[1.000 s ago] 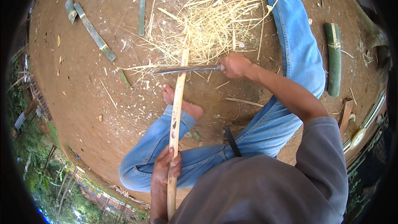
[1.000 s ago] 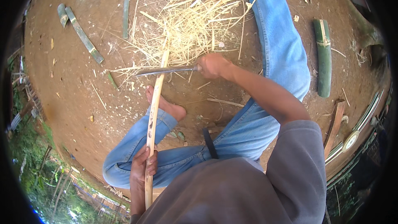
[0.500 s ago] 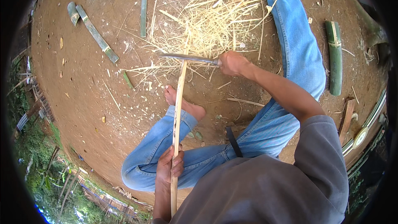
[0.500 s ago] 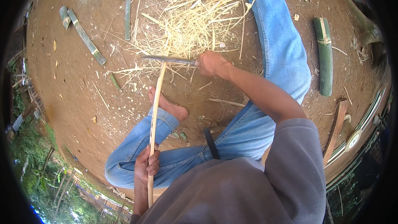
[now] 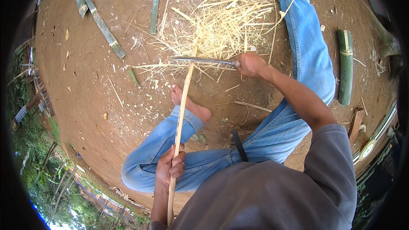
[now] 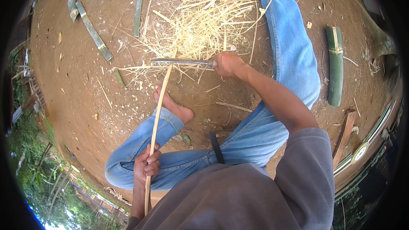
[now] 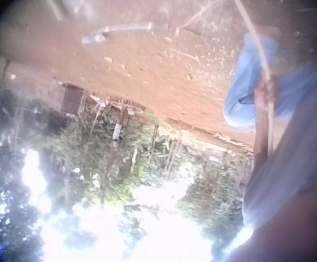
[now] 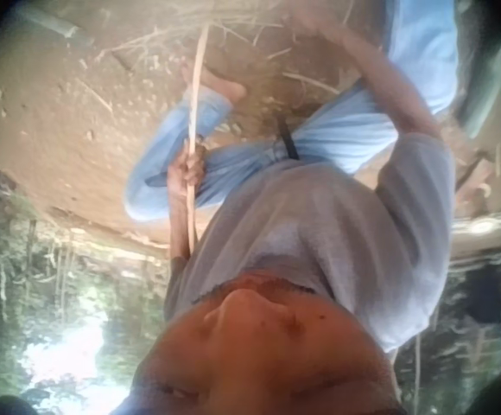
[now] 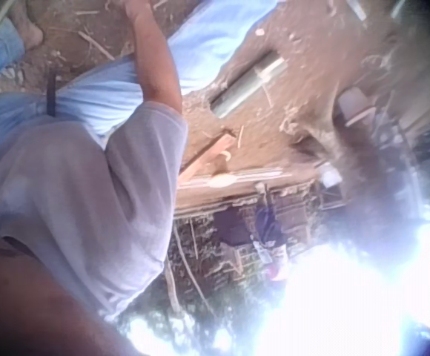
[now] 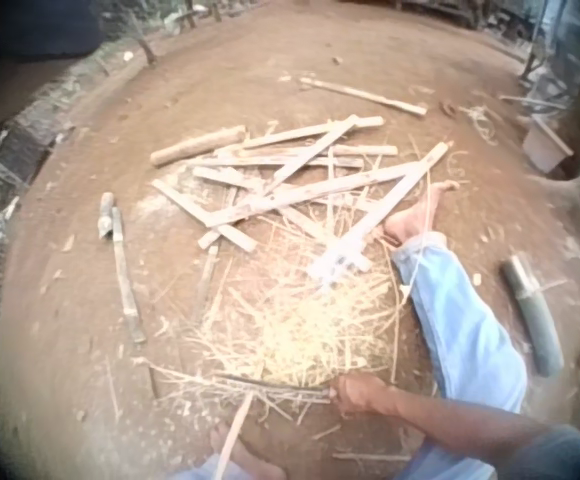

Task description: The person sits on the ground and uses a machete to shave and smooth a long piece of bamboo. They hold the bamboo with their left hand and repeatedly scrape the surface with the blade in their right hand, creating a pile of shavings.

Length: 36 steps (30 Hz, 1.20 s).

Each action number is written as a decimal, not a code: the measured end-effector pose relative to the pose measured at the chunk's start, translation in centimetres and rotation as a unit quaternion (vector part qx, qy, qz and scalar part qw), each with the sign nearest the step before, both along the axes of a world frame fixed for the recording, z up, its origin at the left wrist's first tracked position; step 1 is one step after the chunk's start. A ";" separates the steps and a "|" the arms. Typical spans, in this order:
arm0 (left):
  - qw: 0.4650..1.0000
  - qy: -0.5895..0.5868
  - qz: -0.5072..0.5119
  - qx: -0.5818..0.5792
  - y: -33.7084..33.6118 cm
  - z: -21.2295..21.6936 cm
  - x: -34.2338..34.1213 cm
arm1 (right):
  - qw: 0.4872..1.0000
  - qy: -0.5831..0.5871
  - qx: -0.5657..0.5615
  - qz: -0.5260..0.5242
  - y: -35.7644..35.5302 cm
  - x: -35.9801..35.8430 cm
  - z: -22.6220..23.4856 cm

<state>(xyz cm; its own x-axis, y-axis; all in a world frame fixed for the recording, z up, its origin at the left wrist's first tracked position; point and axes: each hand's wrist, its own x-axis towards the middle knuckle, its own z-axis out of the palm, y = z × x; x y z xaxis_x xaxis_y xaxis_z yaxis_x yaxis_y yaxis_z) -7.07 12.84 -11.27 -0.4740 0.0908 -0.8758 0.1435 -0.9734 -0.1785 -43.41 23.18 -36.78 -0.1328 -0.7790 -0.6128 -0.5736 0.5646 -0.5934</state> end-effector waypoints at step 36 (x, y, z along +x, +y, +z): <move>0.797 -0.185 -0.506 -0.273 3.6 0.4 -4.2 | 0.990 -0.007 0.062 0.127 -1.6 1.3 4.2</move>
<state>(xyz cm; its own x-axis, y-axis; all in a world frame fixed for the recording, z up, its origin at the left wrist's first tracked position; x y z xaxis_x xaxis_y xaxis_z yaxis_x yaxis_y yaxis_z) -11.28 16.42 -10.90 -0.0996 -0.1794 -0.9787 -0.8204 -0.5418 0.1828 -42.12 21.58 -32.56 0.0670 -0.7053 -0.7058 -0.6986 0.4719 -0.5379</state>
